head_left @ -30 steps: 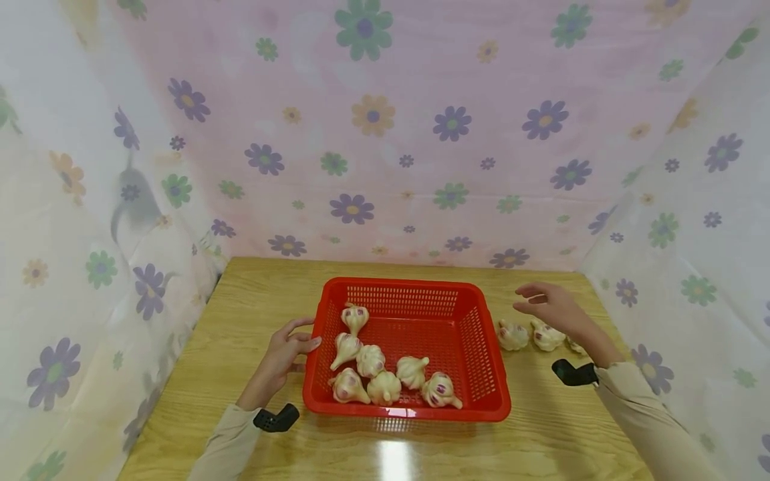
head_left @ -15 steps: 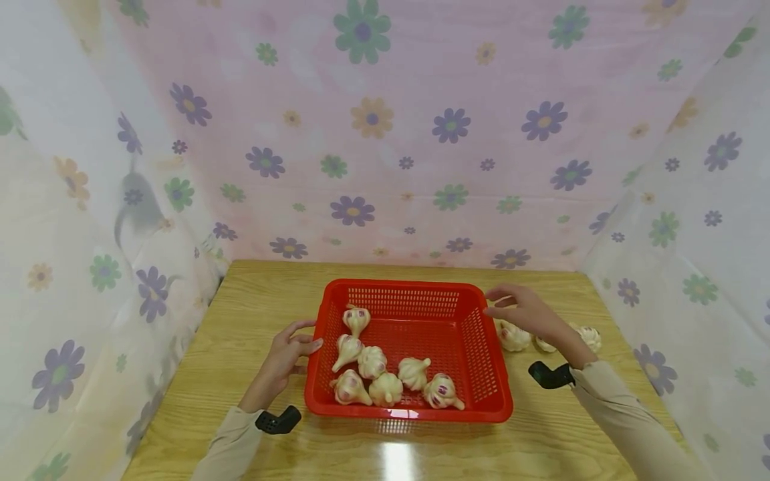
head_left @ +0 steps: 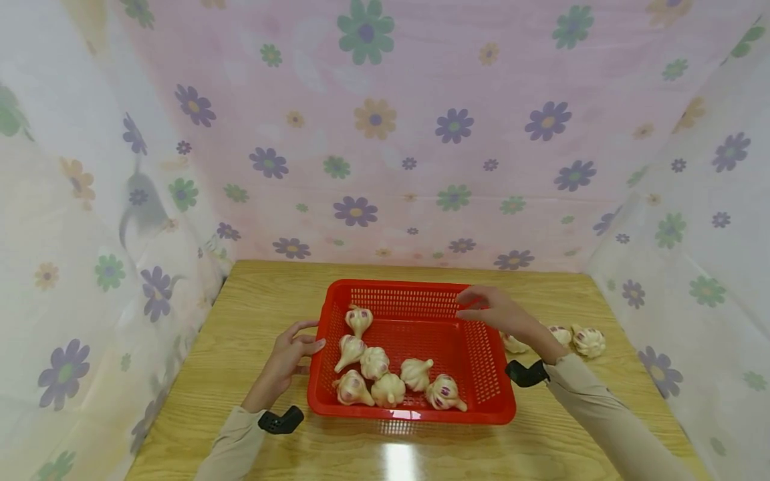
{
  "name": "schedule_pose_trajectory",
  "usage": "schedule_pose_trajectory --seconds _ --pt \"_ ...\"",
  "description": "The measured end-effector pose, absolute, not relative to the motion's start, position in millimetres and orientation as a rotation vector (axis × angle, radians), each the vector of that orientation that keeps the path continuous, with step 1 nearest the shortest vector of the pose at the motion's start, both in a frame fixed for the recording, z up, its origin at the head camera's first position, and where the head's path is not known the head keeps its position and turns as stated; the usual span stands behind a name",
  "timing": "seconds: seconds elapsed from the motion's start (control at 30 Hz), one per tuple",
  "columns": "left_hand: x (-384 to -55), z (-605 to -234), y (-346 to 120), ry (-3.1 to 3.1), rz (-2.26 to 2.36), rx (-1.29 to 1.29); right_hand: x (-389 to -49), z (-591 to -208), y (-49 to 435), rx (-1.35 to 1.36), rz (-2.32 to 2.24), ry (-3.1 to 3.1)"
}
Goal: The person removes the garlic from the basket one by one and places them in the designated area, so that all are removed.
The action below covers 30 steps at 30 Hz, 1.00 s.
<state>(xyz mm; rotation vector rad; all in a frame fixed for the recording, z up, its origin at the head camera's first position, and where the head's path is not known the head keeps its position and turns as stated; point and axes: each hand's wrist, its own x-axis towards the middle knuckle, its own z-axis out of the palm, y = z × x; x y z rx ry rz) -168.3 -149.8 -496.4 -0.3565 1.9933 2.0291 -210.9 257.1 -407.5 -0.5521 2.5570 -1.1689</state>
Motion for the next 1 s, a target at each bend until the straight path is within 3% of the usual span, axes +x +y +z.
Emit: schedule_pose_trajectory --seconds 1.0 --pt "-170.9 -496.5 -147.8 1.996 2.016 -0.395 -191.5 -446.1 219.7 -0.519 -1.035 2.219"
